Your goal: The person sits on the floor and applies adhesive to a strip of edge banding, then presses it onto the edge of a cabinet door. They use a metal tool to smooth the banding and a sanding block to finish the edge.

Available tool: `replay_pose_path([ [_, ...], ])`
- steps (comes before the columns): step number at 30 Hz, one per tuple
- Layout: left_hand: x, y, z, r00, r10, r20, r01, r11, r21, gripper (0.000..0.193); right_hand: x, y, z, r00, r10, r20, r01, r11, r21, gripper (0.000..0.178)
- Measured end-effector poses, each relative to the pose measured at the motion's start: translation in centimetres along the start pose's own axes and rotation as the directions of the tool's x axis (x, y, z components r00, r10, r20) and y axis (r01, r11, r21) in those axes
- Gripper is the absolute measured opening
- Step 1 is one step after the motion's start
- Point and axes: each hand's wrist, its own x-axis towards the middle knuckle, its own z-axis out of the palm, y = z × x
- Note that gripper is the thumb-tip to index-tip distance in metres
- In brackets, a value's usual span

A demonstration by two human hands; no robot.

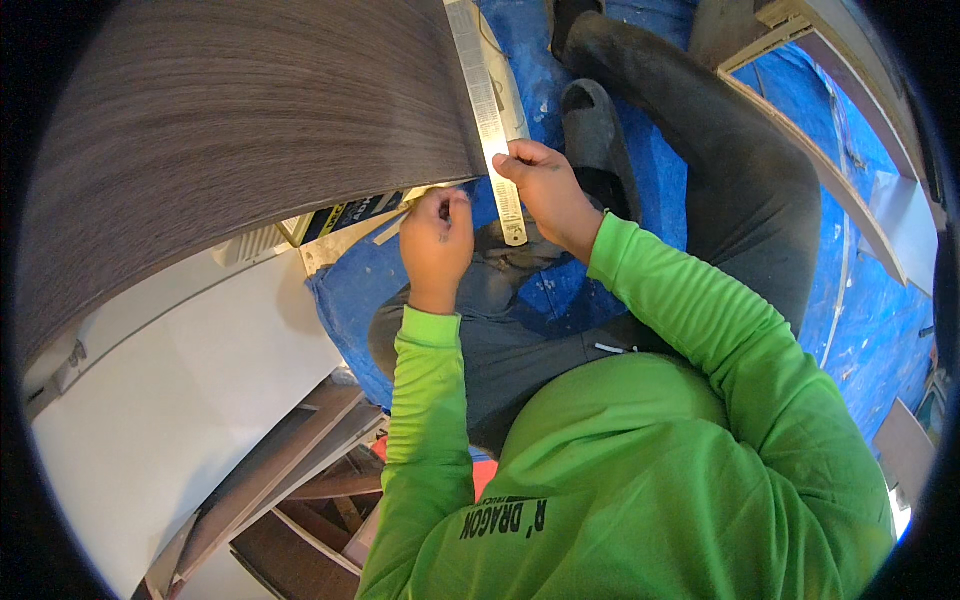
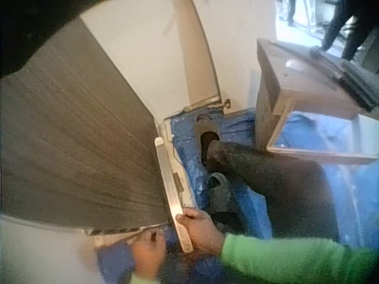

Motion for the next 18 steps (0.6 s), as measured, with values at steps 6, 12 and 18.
replay_pose_path([
  [6,-0.5,0.6,2.6,0.943,-0.206,0.261,0.314,0.812,-0.492,0.035,-0.2,-0.6,1.0,0.987,0.153,0.043,-0.139,0.962,-0.236,0.016],
  [12,-0.7,-0.3,4.1,0.863,-0.344,0.369,0.491,0.742,-0.456,0.038,1.8,-1.8,0.5,0.96,0.274,0.053,-0.257,0.942,-0.215,0.016],
  [18,-0.2,-0.4,3.2,0.834,-0.331,0.441,0.552,0.499,-0.669,0.035,3.3,-4.0,1.5,0.918,0.341,0.202,-0.221,0.863,-0.453,0.017],
])
